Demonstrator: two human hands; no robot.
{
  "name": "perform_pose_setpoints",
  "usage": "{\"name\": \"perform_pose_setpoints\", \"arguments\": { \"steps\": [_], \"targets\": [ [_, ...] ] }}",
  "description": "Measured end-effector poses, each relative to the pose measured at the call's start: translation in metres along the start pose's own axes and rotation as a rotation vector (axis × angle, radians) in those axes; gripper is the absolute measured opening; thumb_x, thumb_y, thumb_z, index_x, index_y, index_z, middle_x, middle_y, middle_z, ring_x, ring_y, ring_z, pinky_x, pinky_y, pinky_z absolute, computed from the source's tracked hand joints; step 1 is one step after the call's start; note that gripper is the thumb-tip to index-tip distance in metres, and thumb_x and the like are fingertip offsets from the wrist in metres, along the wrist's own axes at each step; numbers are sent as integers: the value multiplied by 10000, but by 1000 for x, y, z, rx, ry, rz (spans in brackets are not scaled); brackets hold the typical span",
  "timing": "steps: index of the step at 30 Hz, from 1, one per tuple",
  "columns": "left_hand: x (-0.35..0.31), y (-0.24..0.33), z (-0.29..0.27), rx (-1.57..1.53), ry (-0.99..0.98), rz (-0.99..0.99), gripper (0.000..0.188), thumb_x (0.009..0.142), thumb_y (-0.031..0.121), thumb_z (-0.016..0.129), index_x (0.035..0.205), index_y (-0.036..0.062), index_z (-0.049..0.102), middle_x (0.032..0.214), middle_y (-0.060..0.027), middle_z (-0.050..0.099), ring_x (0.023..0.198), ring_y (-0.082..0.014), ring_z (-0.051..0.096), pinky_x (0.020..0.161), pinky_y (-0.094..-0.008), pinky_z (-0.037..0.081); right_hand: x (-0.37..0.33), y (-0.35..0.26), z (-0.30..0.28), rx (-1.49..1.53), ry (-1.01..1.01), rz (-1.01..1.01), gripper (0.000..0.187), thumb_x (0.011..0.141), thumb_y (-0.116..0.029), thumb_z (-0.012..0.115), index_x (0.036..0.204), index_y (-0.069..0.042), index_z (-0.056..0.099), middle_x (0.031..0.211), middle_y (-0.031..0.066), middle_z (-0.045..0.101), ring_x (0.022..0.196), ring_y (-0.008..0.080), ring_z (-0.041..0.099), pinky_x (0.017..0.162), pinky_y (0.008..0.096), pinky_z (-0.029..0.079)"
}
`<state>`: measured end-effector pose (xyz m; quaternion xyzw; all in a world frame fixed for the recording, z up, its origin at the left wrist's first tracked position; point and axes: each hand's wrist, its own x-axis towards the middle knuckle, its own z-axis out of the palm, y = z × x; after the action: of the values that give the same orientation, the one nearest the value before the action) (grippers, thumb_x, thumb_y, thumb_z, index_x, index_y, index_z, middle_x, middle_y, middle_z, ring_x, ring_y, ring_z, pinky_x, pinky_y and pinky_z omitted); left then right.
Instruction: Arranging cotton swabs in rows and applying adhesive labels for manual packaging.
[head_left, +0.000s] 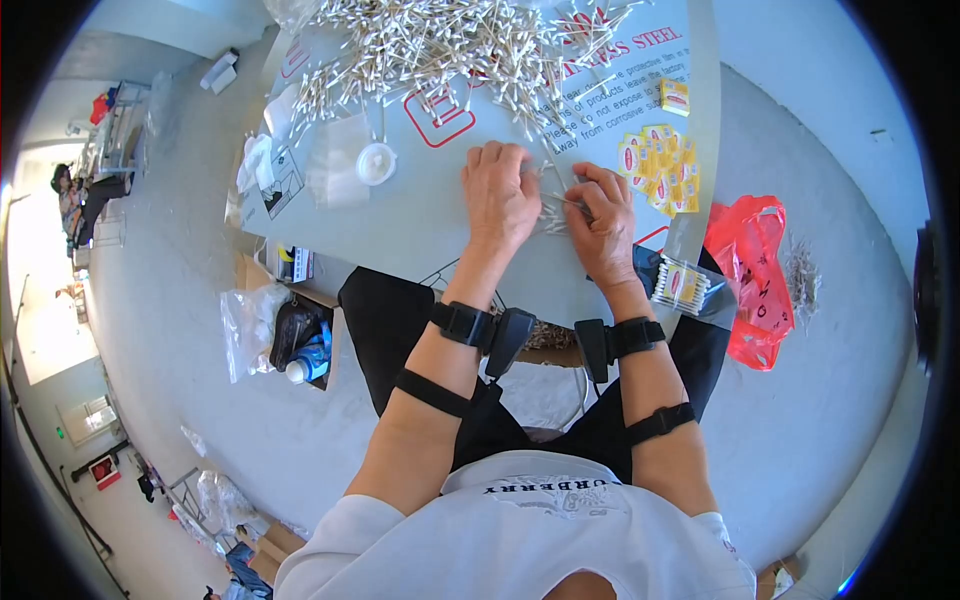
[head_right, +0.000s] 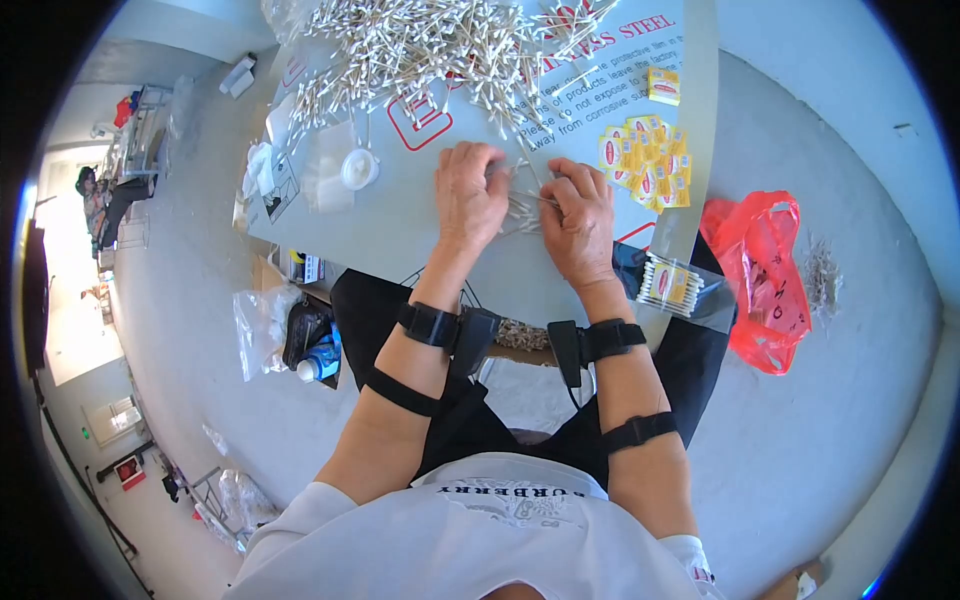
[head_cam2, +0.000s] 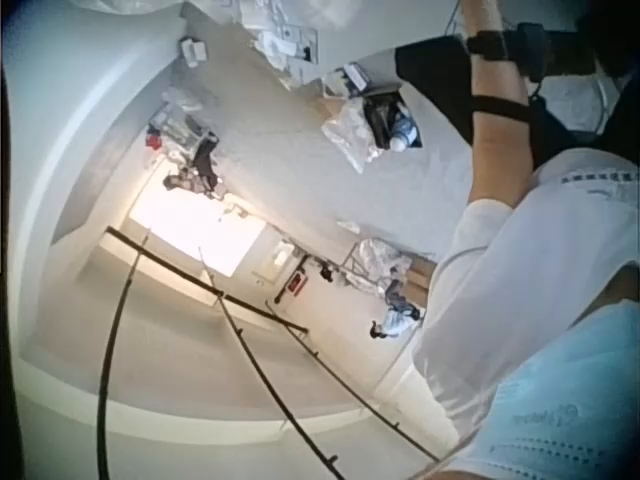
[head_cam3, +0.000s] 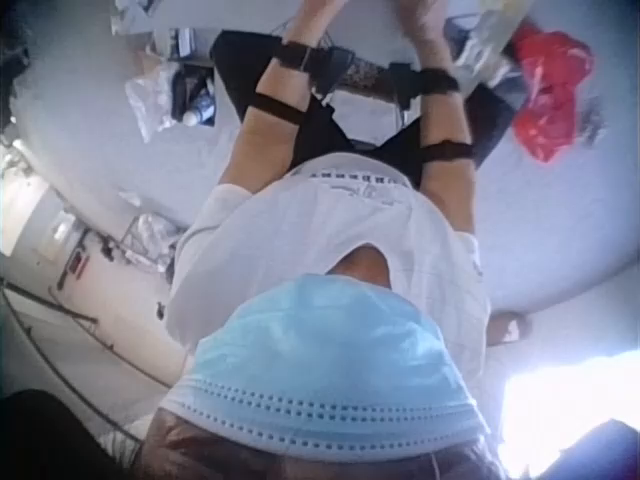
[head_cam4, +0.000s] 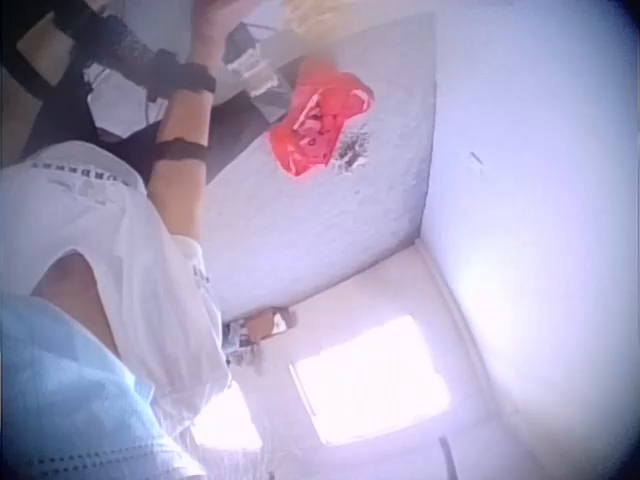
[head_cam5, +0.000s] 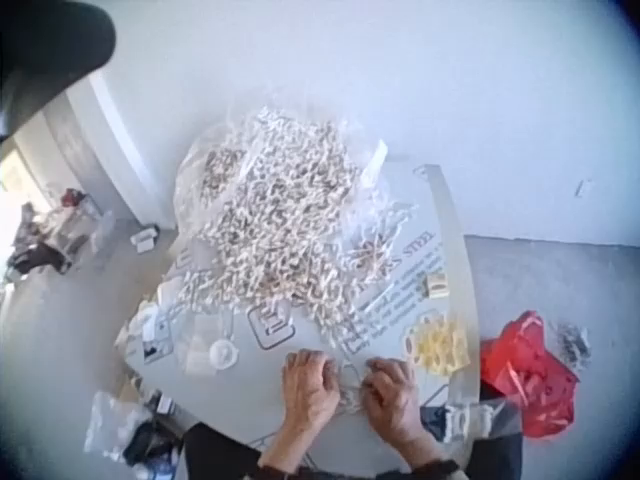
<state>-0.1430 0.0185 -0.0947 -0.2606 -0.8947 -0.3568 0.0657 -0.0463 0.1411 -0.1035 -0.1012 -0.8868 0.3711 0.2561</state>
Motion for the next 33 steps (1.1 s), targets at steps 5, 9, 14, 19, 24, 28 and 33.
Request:
{"name": "perform_pose_setpoints", "arguments": {
  "steps": [5, 9, 14, 19, 24, 28, 33],
  "targets": [
    [54, -30, -4, 17, 49, 206, 386, 715, -48, 552, 1045, 113, 672, 959, -103, 587, 950, -326, 514, 828, -445, 406, 19, -11, -7, 300, -3, 321, 267, 730, -122, 721, 976, -59, 637, 1173, 130, 582, 1106, 330, 511, 948, 425, 394],
    [82, -42, -4, 233, -90, 71, 518, 735, 13, 551, 1182, 248, 669, 1125, -91, 552, 1052, -324, 483, 890, -449, 403, 55, -13, 9, -155, -25, -25, 386, 740, -209, 739, 1101, -107, 649, 1275, 157, 517, 1183, 354, 460, 980, 463, 372],
    [95, -44, 2, 157, -156, 47, 577, 693, -26, 517, 1192, 220, 671, 1075, -125, 576, 1081, -345, 498, 978, -386, 397, 89, -9, 39, -311, -155, -131, 443, 732, -217, 738, 1157, -140, 642, 1347, 119, 481, 1249, 348, 422, 994, 506, 362],
    [96, -59, -6, 39, -161, -34, 514, 699, -3, 557, 1145, 211, 692, 1061, -119, 562, 1057, -348, 484, 938, -410, 399, 80, 0, 37, -208, -240, -114, 401, 722, -100, 707, 1117, -74, 639, 1295, 61, 537, 1218, 301, 466, 993, 465, 386],
    [88, -80, -15, 16, -77, -28, 529, 661, -48, 525, 1117, 155, 700, 1017, -127, 566, 1016, -340, 498, 925, -402, 398, 47, -3, 16, -22, -224, -124, 332, 715, -18, 671, 1047, -11, 653, 1220, 70, 593, 1201, 304, 489, 992, 414, 412],
    [79, -71, -16, -83, 93, 127, 444, 646, -59, 526, 1032, 82, 693, 985, -125, 584, 971, -335, 521, 908, -401, 400, 31, 6, 3, 102, -130, -66, 269, 722, 16, 648, 990, -1, 664, 1193, 90, 617, 1195, 310, 509, 978, 404, 440],
    [35, -51, -26, -26, 185, 107, 338, 656, -71, 525, 932, 61, 669, 965, -118, 596, 954, -329, 530, 862, -417, 421, 29, 8, -5, 218, -13, 148, 248, 733, -12, 669, 981, -19, 668, 1184, 128, 609, 1148, 326, 534, 947, 403, 458]
  ]
}}
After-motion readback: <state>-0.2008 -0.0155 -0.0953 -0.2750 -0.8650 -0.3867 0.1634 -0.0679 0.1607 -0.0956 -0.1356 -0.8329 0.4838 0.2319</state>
